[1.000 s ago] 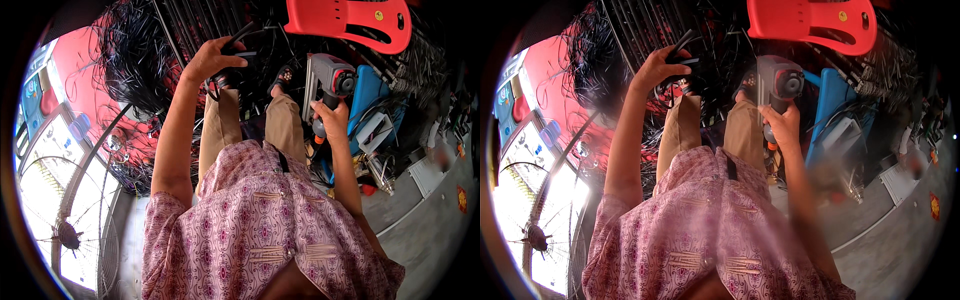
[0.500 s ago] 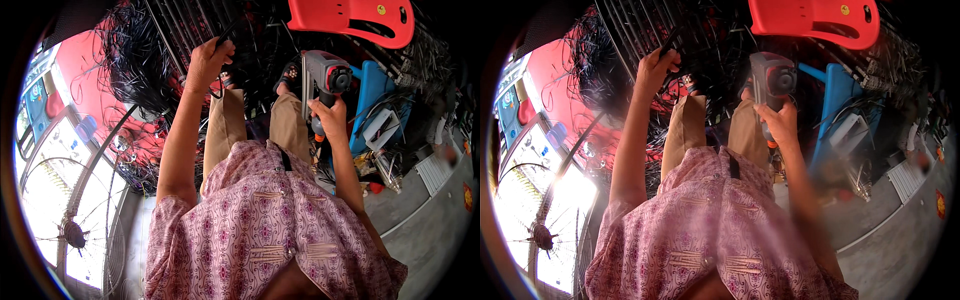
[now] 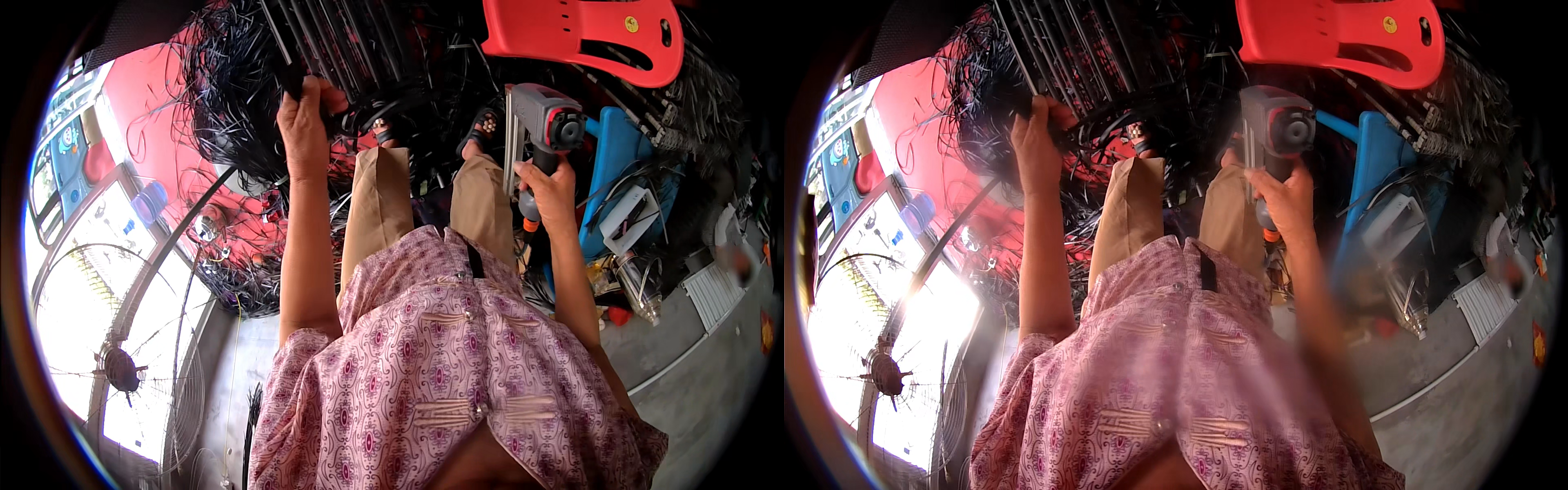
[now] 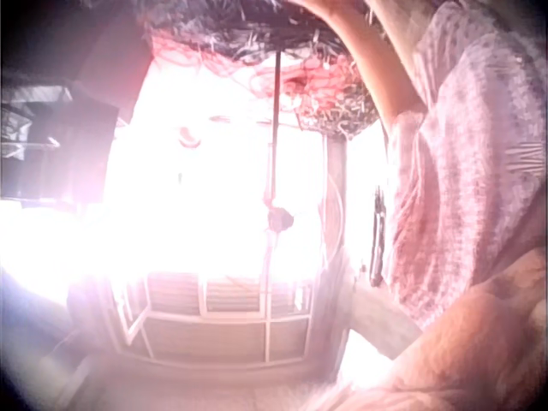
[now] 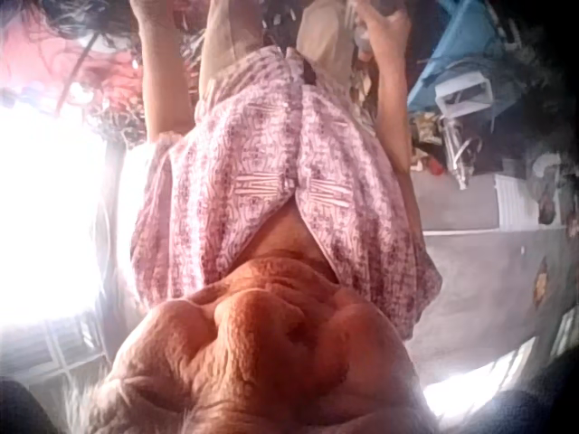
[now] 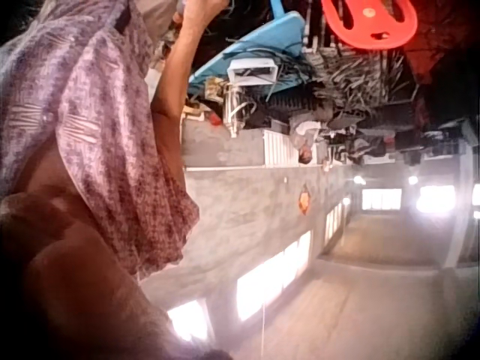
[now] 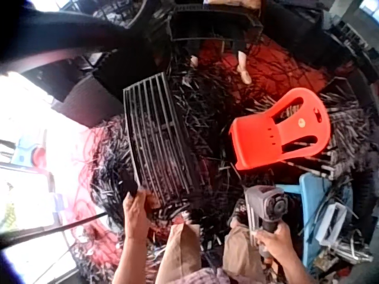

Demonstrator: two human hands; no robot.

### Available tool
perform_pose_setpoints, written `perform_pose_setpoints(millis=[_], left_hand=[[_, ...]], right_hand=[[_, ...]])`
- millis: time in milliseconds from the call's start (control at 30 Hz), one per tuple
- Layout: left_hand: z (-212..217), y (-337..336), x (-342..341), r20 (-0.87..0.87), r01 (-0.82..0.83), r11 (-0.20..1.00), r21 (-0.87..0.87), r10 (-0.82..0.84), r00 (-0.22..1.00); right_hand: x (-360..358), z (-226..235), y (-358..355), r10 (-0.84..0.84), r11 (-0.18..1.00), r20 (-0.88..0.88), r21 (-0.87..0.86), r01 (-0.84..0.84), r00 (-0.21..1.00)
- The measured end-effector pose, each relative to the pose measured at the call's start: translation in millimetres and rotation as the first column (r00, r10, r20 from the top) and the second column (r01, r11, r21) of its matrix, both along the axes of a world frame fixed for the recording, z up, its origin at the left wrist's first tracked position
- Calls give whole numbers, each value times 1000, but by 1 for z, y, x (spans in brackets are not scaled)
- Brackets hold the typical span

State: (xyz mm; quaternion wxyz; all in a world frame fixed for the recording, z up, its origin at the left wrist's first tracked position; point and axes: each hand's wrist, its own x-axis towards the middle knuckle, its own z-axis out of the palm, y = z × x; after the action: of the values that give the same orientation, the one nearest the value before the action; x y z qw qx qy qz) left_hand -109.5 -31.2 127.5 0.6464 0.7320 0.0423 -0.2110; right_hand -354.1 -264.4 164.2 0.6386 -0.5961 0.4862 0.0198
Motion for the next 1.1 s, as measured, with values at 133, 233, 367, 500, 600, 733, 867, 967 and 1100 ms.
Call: perform_pose_setpoints(millis=[133,233,367,500,600,733,867,967,1100], left_hand=[[16,84,29,-226,-225,973,-57,207,952],[28,185,57,120,-156,909,386,118,986],[110,342,95,328,-173,328,929,-507,797],[179,308,123,383,-336,460,822,-11,923],[181,166,88,219,-130,601,788,-75,973],[94,49,82,-136,-88,966,242,124,983],[28,-16,72,-187,162,986,-48,-168,968],[-5,-39,59,-167,327,944,-47,-330,929],[-26,-56,36,-256,397,918,19,-379,889]], right_hand=[[1,2,-1,40,999,22,7,-40,999],[4,4,-3,37,998,48,40,-39,998],[5,-4,-10,38,999,27,37,-39,999],[5,-13,-21,27,999,37,28,-28,999],[15,-9,-14,33,999,55,20,-34,998],[20,1,-9,19,999,72,34,-21,997],[24,9,-4,30,998,77,59,-34,997],[18,4,-1,41,998,55,51,-44,998],[23,4,4,49,998,59,46,-52,997]])
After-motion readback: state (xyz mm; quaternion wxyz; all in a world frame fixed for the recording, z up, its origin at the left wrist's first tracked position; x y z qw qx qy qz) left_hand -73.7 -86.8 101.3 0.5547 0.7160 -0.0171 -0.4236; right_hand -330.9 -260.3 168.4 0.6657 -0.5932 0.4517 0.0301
